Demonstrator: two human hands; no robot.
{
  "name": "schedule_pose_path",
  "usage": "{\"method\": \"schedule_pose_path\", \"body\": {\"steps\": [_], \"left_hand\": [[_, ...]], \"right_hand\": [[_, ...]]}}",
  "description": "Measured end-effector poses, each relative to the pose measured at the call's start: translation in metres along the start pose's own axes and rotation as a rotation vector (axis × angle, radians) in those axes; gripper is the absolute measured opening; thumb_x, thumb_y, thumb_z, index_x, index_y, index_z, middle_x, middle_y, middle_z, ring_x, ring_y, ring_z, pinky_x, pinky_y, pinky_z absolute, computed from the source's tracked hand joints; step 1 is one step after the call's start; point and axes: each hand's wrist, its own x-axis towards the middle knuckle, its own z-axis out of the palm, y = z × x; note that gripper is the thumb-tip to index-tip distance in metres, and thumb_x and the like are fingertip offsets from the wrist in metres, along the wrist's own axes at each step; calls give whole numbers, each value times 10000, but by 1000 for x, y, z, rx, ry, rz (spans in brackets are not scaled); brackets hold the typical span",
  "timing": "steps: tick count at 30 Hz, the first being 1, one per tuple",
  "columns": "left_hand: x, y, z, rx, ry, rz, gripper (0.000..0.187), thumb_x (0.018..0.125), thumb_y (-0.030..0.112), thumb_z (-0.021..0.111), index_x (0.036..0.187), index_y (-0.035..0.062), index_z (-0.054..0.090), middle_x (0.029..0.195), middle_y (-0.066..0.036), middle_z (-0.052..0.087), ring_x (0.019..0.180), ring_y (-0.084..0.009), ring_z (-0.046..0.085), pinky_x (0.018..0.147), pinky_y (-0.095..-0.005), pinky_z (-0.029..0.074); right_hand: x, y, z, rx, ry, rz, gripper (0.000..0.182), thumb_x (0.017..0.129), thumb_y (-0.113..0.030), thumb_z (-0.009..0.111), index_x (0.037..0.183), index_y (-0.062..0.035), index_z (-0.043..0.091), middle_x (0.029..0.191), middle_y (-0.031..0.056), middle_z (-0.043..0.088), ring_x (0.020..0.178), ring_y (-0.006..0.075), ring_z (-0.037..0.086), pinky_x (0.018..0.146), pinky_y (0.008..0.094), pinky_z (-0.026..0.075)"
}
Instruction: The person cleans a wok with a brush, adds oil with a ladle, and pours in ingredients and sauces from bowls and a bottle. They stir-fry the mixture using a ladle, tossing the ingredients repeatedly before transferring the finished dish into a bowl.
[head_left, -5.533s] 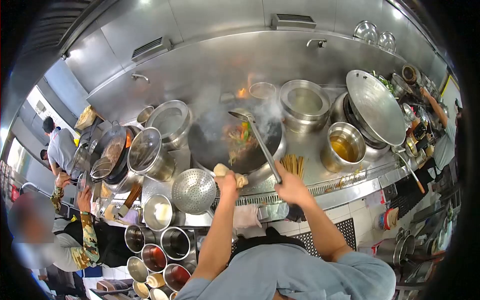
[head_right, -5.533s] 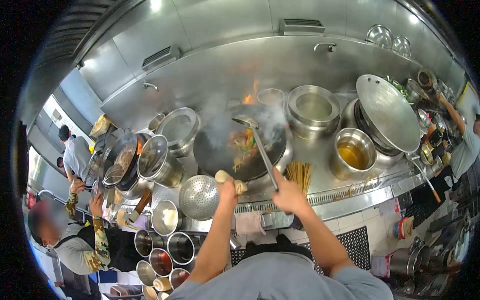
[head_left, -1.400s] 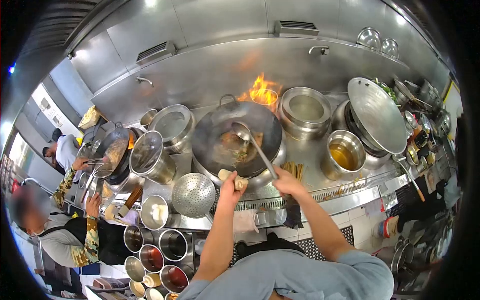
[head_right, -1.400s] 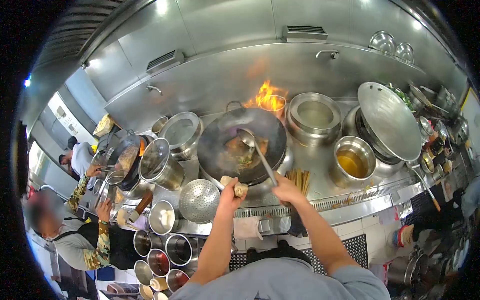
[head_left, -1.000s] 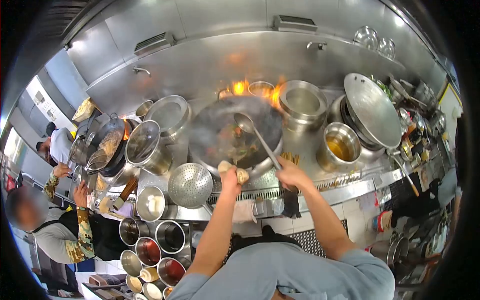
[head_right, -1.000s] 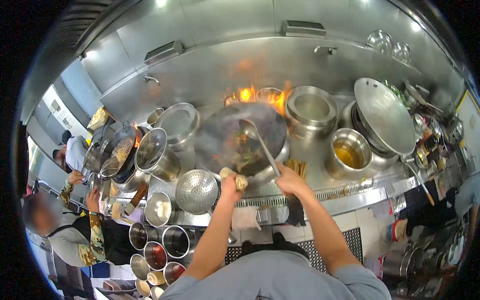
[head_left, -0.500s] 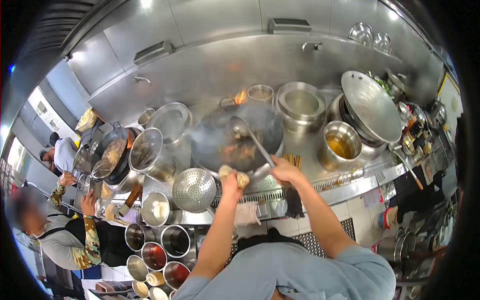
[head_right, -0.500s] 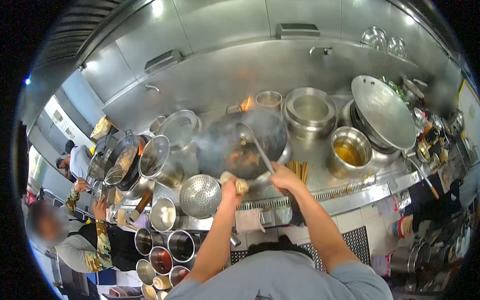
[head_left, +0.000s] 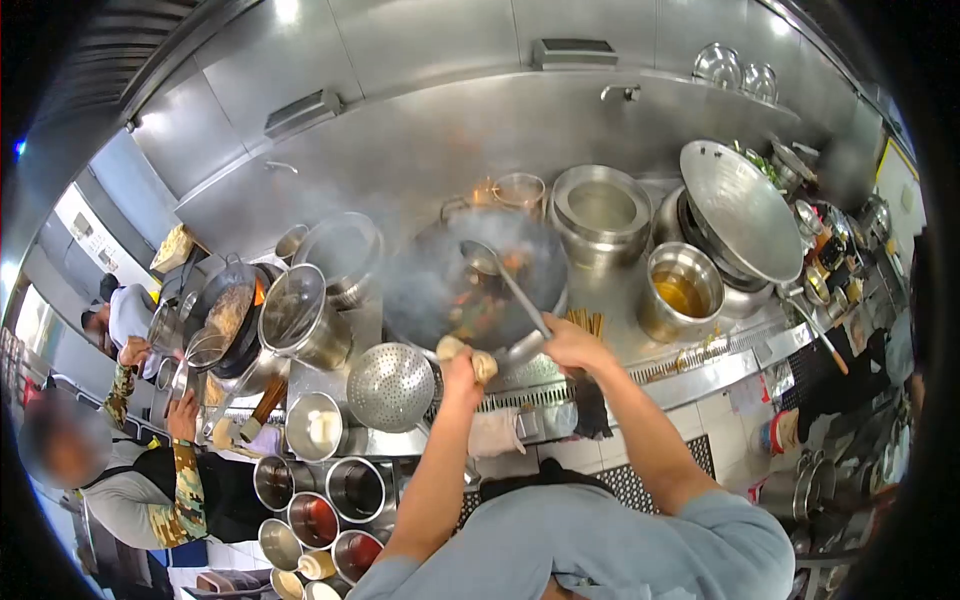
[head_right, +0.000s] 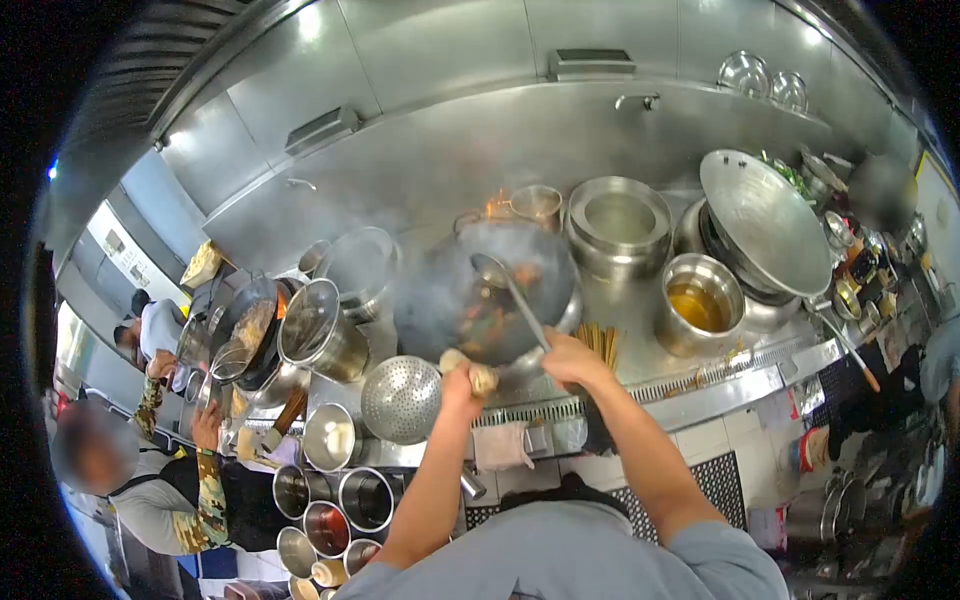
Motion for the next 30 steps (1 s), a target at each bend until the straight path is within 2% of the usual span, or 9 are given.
{"method": "schedule_pose_path", "body": {"steps": [4,5,8,13,15,18,21,24,30], "left_hand": [[12,-4,-7,-14,-4,-23,74,944,101,483,922,36,509,755,-93,572,645,-228,618,518,-384,504],[-4,6,8,-4,21,4,72,946,96,476,910,39,503,751,-92,568,633,-224,611,515,-380,501],[26,4,-13,0,-101,3,31,929,75,475,943,50,486,754,-92,567,623,-220,604,504,-373,490],[-9,6,8,106,152,63,88,917,91,505,928,5,518,742,-107,584,617,-230,616,502,-366,488],[15,3,-3,137,64,46,100,913,76,500,980,3,511,782,-115,593,631,-231,623,517,-377,506],[30,-12,-17,65,-74,75,139,919,65,493,1047,14,487,888,-108,585,725,-233,641,584,-392,557],[0,2,3,83,31,127,158,891,18,496,1045,54,483,869,-89,581,722,-232,643,567,-385,550],[33,4,-11,74,-28,97,154,802,-15,558,941,-9,495,817,-84,557,633,-204,596,522,-365,502],[36,-4,1,192,95,171,156,852,67,553,985,-9,522,832,-102,582,662,-234,631,541,-376,536]], "right_hand": [[3,2,24,224,-158,-15,673,805,-85,576,1450,-58,385,710,98,611,463,180,565,415,337,444],[-16,-7,10,203,-261,3,701,818,-56,524,1494,-138,358,640,43,540,439,142,513,390,307,408],[-48,-8,-25,154,-264,48,667,791,-69,571,1438,-90,413,698,92,604,460,170,564,414,341,448],[-7,0,-34,-109,19,-83,588,795,-62,507,1381,-62,453,732,158,629,494,232,599,425,369,452],[5,-4,-10,-100,95,-70,582,793,-58,487,1373,-46,444,770,210,640,530,274,622,441,386,457],[19,-4,21,398,-62,95,652,819,-73,541,1455,-101,398,726,50,575,462,131,517,394,286,409],[-12,-4,8,513,-280,97,656,865,-41,530,1490,-160,369,642,10,517,437,105,482,371,268,381],[-34,12,-25,378,-292,117,664,854,-43,536,1487,-168,375,624,7,512,418,113,472,364,274,372],[-4,-15,-16,27,11,70,723,799,-57,552,1489,-94,341,631,49,556,435,146,509,409,316,428]]}}
